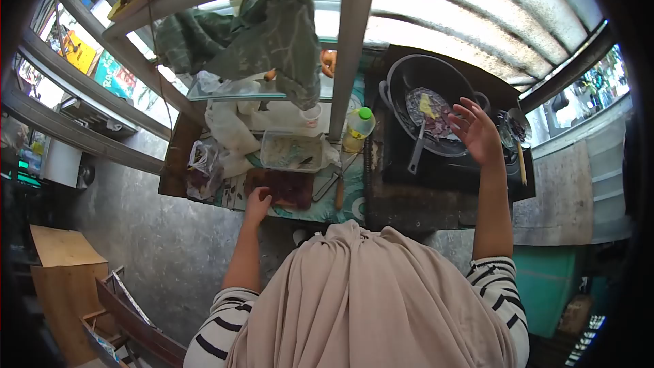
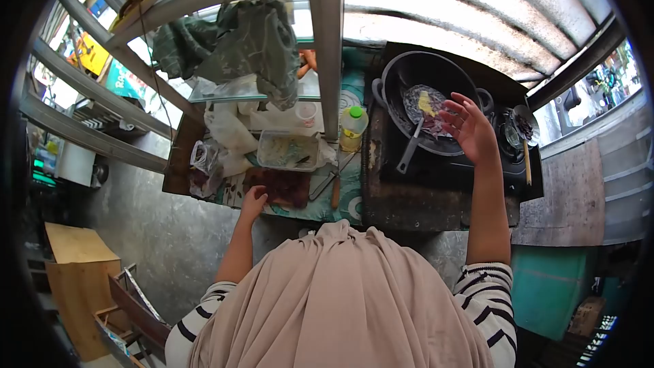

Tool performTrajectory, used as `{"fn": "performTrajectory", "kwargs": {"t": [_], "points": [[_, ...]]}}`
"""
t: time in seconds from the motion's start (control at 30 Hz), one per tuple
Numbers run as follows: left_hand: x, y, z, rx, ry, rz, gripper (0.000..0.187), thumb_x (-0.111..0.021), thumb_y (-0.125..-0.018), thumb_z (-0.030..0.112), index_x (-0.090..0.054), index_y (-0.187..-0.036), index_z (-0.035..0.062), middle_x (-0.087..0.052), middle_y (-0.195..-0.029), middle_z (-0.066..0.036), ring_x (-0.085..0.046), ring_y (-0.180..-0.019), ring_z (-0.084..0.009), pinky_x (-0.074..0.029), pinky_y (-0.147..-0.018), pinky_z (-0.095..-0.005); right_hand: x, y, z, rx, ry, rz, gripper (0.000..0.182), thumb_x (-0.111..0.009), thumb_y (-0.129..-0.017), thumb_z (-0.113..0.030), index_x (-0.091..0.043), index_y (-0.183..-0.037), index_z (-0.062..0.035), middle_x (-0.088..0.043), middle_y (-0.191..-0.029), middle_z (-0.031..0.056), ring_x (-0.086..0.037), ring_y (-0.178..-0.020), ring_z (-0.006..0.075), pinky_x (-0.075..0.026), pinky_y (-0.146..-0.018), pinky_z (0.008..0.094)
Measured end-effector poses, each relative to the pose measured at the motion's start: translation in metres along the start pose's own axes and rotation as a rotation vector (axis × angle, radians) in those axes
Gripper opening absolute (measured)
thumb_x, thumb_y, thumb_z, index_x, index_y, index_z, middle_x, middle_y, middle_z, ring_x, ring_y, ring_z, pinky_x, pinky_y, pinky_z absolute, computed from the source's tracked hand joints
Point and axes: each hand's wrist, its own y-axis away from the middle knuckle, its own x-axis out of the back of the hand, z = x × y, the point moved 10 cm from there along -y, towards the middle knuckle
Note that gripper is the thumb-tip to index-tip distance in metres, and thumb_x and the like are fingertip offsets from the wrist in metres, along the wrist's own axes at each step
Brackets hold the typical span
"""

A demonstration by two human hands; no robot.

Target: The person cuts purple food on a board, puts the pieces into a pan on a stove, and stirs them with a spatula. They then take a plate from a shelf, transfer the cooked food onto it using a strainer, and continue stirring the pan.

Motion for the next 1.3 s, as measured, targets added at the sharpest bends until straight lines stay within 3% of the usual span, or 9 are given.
{"fn": "performTrajectory", "kwargs": {"t": [0.07, 0.23, 0.37, 0.43, 0.6, 0.7, 0.87, 1.1, 1.3], "points": [[0.014, -0.001, -0.006, -0.067, -0.296, 0.001, 0.049, -0.068, -0.072, 0.014, -0.053, -0.118, 0.005, -0.05, -0.119, -0.019, -0.051, -0.109, -0.0337, -0.043, -0.092, -0.0394, -0.043, 0.018, 0.013, -0.005, 0.015, -0.141, 0.036, -0.047, -0.092, -0.024, -0.048, -0.122, -0.0038, -0.058, -0.112, 0.0123, -0.06, -0.099, 0.0246, -0.049, -0.079, 0.0343], [0.016, -0.01, 0.04, -0.175, -0.474, -0.018, 0.071, -0.075, -0.067, 0.027, -0.044, -0.128, 0.0084, -0.039, -0.131, -0.018, -0.045, -0.117, -0.0347, -0.04, -0.096, -0.041, -0.131, 0.063, 0.083, -0.21, 0.114, -0.395, 0.028, -0.048, -0.092, -0.021, -0.053, -0.112, -0.0019, -0.061, -0.097, 0.0105, -0.063, -0.08, 0.021, -0.049, -0.065, 0.0297], [0.002, -0.003, 0.08, -0.224, -0.953, 0.023, 0.097, -0.08, -0.06, 0.04, -0.032, -0.139, 0.0123, -0.031, -0.14, -0.02, -0.034, -0.128, -0.0381, -0.034, -0.102, -0.0417, -0.092, 0.057, 0.077, 0.084, 0.701, 0.083, 0.02, -0.052, -0.091, -0.018, -0.058, -0.103, -0.0029, -0.053, -0.077, 0.0028, -0.049, -0.059, 0.0164, -0.041, -0.056, 0.03], [-0.01, -0.011, 0.061, -0.238, -0.96, -0.006, 0.1, -0.079, -0.06, 0.041, -0.028, -0.141, 0.013, -0.029, -0.141, -0.02, -0.029, -0.13, -0.0386, -0.032, -0.104, -0.0422, -0.059, 0.083, 0.03, 0.448, 1.447, 0.715, 0.026, -0.054, -0.09, -0.024, -0.058, -0.106, -0.0046, -0.053, -0.079, 0.0076, -0.05, -0.065, 0.0203, -0.042, -0.06, 0.0323], [-0.014, -0.024, 0.034, -0.418, -0.708, -0.085, 0.095, -0.078, -0.062, 0.04, -0.031, -0.14, 0.0146, -0.031, -0.142, -0.016, -0.026, -0.132, -0.0373, -0.033, -0.103, -0.0433, -0.028, 0.078, 0.069, 0.158, 1.41, 0.8, 0.05, -0.061, -0.084, -0.039, -0.049, -0.125, -0.0133, -0.049, -0.094, 0.0154, -0.053, -0.083, 0.03, -0.045, -0.079, 0.0364], [-0.006, -0.018, 0.043, -0.548, -0.701, -0.106, 0.084, -0.078, -0.064, 0.033, -0.038, -0.137, 0.0179, -0.037, -0.138, -0.011, -0.036, -0.124, -0.037, -0.037, -0.1, -0.0425, -0.037, 0.087, 0.066, 0.285, 1.317, 0.825, 0.048, -0.062, -0.084, -0.037, -0.05, -0.124, -0.0132, -0.049, -0.096, 0.0143, -0.053, -0.078, 0.0265, -0.045, -0.076, 0.035], [0.005, -0.025, 0.066, -0.271, -0.743, -0.152, 0.073, -0.079, -0.062, 0.022, -0.048, -0.128, 0.0231, -0.046, -0.125, -0.008, -0.048, -0.107, -0.0348, -0.044, -0.091, -0.0433, -0.044, 0.109, 0.069, 0.334, 1.216, 0.772, 0.043, -0.062, -0.085, -0.03, -0.052, -0.124, -0.014, -0.049, -0.099, 0.0103, -0.051, -0.069, 0.0142, -0.046, -0.07, 0.0286], [0.005, -0.045, 0.045, -0.237, -0.597, -0.155, 0.06, -0.08, -0.059, 0.015, -0.059, -0.116, 0.02, -0.049, -0.121, -0.009, -0.048, -0.107, -0.0349, -0.045, -0.088, -0.0437, -0.024, 0.121, 0.132, 0.056, 0.986, 0.607, 0.035, -0.06, -0.086, -0.027, -0.056, -0.118, -0.0135, -0.05, -0.101, 0.0067, -0.054, -0.074, 0.0124, -0.048, -0.063, 0.0264], [0.008, -0.062, 0.026, -0.4, -0.432, -0.105, 0.044, -0.077, -0.062, 0.015, -0.063, -0.104, 0.0104, -0.058, -0.105, -0.013, -0.053, -0.1, -0.0339, -0.045, -0.087, -0.0416, -0.041, 0.117, 0.136, 0.088, 0.931, 0.585, 0.033, -0.06, -0.087, -0.024, -0.056, -0.116, -0.0093, -0.052, -0.1, 0.0059, -0.055, -0.074, 0.0118, -0.048, -0.06, 0.0252]]}}
